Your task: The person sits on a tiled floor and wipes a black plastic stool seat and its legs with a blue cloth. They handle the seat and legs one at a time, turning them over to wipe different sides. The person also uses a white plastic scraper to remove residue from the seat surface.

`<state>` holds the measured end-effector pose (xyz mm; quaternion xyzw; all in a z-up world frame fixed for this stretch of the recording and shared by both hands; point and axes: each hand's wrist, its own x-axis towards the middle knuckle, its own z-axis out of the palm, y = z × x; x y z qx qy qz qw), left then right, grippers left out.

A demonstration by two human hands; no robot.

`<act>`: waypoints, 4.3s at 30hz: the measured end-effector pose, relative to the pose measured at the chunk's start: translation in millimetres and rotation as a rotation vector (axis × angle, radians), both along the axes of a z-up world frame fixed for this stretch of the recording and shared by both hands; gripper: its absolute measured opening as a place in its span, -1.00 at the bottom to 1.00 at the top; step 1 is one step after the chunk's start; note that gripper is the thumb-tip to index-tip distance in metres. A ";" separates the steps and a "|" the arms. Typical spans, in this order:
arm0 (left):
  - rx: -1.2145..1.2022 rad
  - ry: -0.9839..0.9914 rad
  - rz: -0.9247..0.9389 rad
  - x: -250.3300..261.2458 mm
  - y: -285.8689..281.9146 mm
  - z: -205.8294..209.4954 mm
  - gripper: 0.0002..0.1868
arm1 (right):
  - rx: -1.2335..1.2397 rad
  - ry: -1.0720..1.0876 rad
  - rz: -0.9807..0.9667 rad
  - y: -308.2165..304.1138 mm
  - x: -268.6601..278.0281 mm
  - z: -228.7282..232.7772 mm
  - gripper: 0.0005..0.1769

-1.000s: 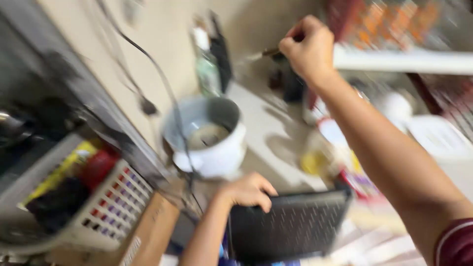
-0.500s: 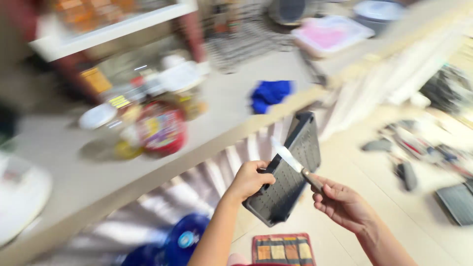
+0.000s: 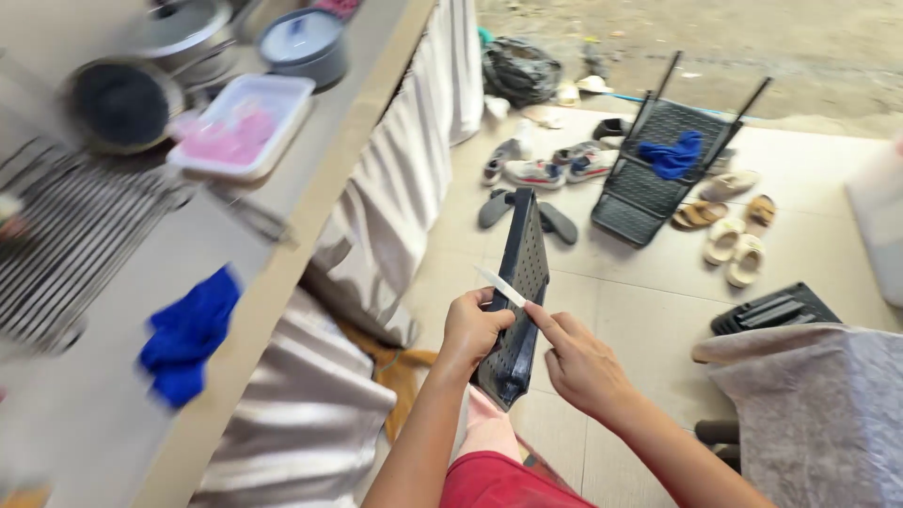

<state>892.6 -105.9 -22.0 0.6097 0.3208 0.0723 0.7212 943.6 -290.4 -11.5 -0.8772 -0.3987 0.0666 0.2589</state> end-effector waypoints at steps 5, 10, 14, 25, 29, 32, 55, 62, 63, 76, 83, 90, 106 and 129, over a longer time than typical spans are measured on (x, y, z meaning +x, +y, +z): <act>0.043 -0.022 -0.104 92.5 17.6 -19.2 -0.54 | 0.041 -0.042 -0.211 26.3 94.0 -1.7 -0.67; 0.195 0.041 -0.201 183.3 48.9 -10.7 -0.61 | 0.102 0.014 -0.292 56.2 184.7 4.1 -0.72; 0.345 -0.027 -0.303 244.9 53.8 -13.9 -0.57 | 0.069 -0.005 -0.382 58.3 259.1 -1.4 -0.75; 0.388 0.051 -0.334 430.3 46.9 -16.9 -0.57 | 0.371 0.085 -0.338 53.1 413.5 -26.4 -0.78; 0.462 0.071 -0.314 491.5 37.3 -11.1 -0.61 | 0.279 0.145 -0.354 39.3 484.9 -11.3 -0.77; 0.444 0.031 -0.304 523.9 18.8 -7.5 -0.57 | 0.124 0.267 -0.434 24.9 528.3 3.2 -0.77; 0.607 0.037 -0.225 610.2 15.2 -12.9 -0.65 | 0.053 0.216 -0.414 40.2 603.8 3.4 -0.78; 0.593 0.078 -0.224 615.1 31.2 -11.4 -0.58 | 0.155 0.119 -0.349 64.3 609.9 10.1 -0.79; 0.546 0.153 -0.246 612.3 32.4 -12.7 -0.62 | 0.126 0.135 -0.380 65.8 605.9 8.2 -0.79; 0.504 0.208 -0.192 617.3 54.4 -12.1 -0.67 | 0.011 0.169 -0.422 85.6 640.6 -18.2 -0.76; 0.438 0.129 -0.207 638.1 89.7 -7.3 -0.62 | 0.004 0.403 -0.407 98.1 639.3 3.5 -0.70; -0.065 0.023 -0.171 640.9 112.1 -28.5 -0.68 | 0.345 0.325 -0.189 108.6 657.5 -36.5 -0.78; -0.378 -0.002 -0.178 626.1 104.3 -47.2 -0.70 | 0.204 0.280 -0.285 108.5 653.5 -22.5 -0.79; -0.195 -0.014 -0.181 613.7 116.9 -36.8 -0.66 | 0.153 0.370 -0.303 117.4 636.6 -21.4 -0.77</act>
